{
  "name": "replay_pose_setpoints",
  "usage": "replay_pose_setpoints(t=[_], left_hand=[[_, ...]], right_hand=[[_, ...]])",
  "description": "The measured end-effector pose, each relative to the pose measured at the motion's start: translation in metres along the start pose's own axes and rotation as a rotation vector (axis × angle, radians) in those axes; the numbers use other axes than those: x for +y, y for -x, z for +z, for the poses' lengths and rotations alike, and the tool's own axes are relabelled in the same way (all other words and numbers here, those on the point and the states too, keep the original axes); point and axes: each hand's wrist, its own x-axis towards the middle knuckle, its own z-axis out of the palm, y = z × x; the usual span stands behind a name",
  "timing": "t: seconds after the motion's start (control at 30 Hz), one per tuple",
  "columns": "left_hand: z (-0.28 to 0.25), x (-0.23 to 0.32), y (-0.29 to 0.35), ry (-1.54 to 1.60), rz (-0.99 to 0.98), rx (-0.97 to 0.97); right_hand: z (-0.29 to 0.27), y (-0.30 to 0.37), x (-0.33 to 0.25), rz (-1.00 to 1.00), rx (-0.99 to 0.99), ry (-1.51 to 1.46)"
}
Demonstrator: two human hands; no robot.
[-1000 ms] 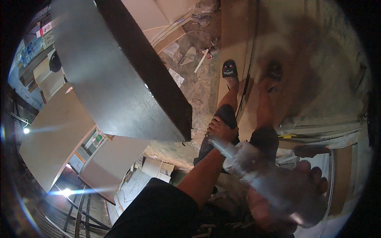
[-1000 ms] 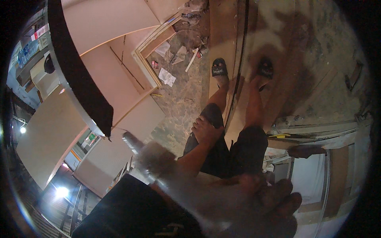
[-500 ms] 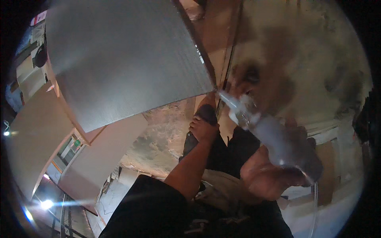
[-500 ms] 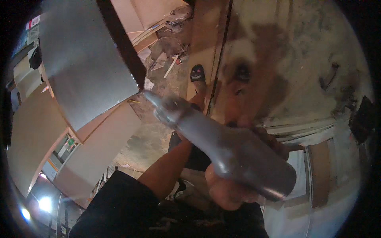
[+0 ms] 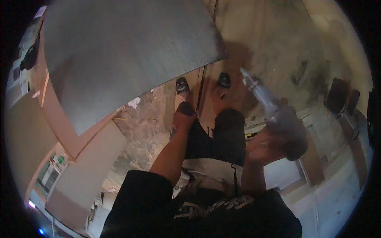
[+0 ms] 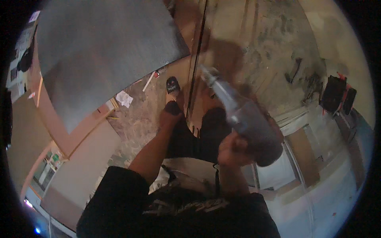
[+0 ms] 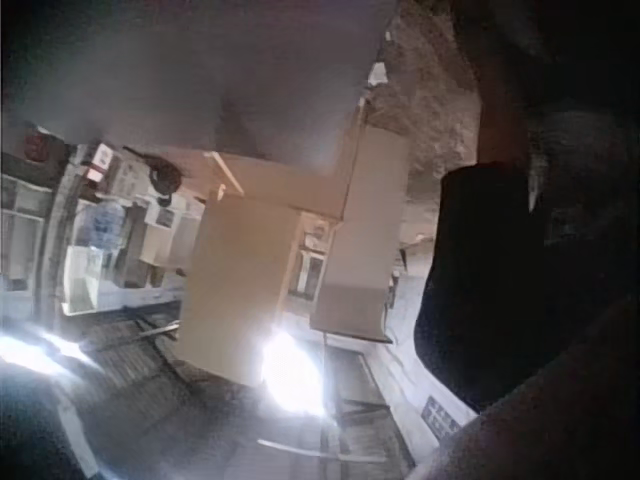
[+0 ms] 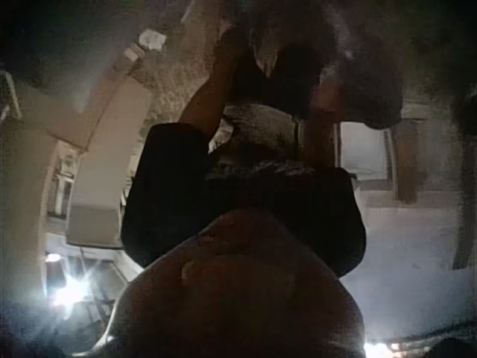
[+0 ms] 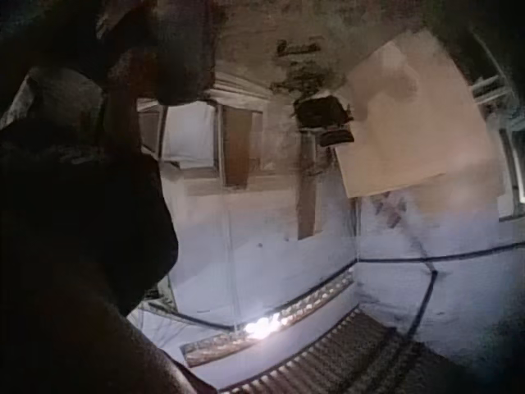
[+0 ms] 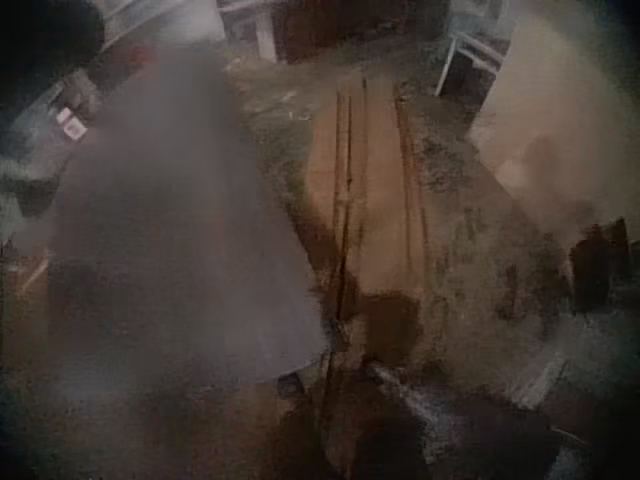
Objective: The person applies glue to the edges of a large wood panel using a squeeze bottle, then moves the panel to a different location.
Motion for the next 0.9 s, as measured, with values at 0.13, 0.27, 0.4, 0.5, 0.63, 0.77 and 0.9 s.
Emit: replay_pose_setpoints(t=[0.13, 0.27, 0.4, 0.5, 0.63, 0.77, 0.9], left_hand=[[-0.005, -0.018, -0.013, -0.092, 0.029, -0.021], [-0.018, -0.021, -0.004, -0.222, -0.085, -0.064], [-0.032, -0.023, -0.009, -0.315, -0.039, -0.096], [-0.031, -0.039, -0.021, -0.344, -0.024, -0.116], [-0.036, -0.021, -0.022, -0.343, -0.031, -0.123], [-0.032, -0.029, -0.023, -0.331, -0.024, -0.101], [-0.030, -0.031, -0.029, -0.323, -0.012, -0.087]], right_hand=[[0.034, 0.033, 0.000, -0.086, -0.017, -0.043], [0.052, 0.041, 0.000, -0.117, -0.007, -0.091], [0.059, 0.047, -0.010, -0.139, 0.004, -0.123], [0.056, 0.050, -0.012, -0.132, 0.006, -0.122], [0.036, 0.057, -0.015, -0.112, -0.009, -0.109], [0.026, 0.063, -0.021, -0.111, -0.030, -0.097], [0.022, 0.068, -0.026, -0.110, -0.035, -0.095]])
